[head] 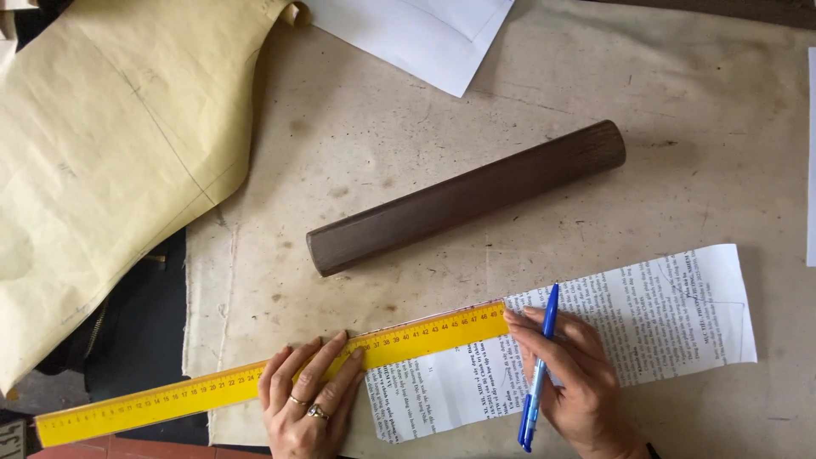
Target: Marking and drawing lines on paper patterns using a ruler and a pen for garment construction.
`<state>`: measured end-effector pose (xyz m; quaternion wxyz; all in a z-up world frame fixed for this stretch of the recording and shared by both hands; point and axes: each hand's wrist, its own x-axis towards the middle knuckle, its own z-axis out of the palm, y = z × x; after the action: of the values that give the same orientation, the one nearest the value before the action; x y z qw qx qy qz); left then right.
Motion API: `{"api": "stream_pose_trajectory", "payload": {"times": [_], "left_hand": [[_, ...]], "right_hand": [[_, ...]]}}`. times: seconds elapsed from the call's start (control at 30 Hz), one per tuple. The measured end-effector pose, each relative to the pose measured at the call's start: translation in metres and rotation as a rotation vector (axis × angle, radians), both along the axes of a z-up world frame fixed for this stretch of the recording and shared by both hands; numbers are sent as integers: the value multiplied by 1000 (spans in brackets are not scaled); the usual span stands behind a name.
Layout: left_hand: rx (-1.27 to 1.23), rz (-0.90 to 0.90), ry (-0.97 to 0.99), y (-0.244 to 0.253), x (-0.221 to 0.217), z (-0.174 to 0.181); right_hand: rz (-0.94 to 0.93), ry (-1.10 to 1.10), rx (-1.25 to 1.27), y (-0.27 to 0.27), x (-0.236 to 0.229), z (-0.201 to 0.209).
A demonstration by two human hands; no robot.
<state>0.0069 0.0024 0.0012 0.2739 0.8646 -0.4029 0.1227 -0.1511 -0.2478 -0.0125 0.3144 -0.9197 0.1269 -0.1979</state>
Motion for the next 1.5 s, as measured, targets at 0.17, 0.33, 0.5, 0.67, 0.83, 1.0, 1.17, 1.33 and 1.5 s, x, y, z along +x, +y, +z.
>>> {"api": "stream_pose_trajectory", "payload": {"times": [0.17,0.33,0.5,0.67,0.83,1.0,1.17,1.33,1.5], "left_hand": [[1,-7,-23,1,1,-2],[14,-9,-9,2,1,-1],[53,-1,-17,-2,-2,2],[61,-77,11,-30,-18,7],[275,-168,93,-60,-43,10],[619,-173,-129,-81,-61,2],[608,-130,-125,-90,-69,-2],[671,-126,-126,-95,-76,-4],[698,-117,-131,-93,-79,-10]], "right_hand": [[-17,-9,-5,1,0,-4],[-19,3,-1,1,-1,-3],[8,0,5,-1,2,1],[-4,-47,-21,0,9,7],[-21,-44,-11,1,13,11],[-20,-70,-7,1,15,14],[-9,-36,79,-3,11,14],[-16,-29,341,-11,7,23],[-133,-93,491,-11,12,27]]}}
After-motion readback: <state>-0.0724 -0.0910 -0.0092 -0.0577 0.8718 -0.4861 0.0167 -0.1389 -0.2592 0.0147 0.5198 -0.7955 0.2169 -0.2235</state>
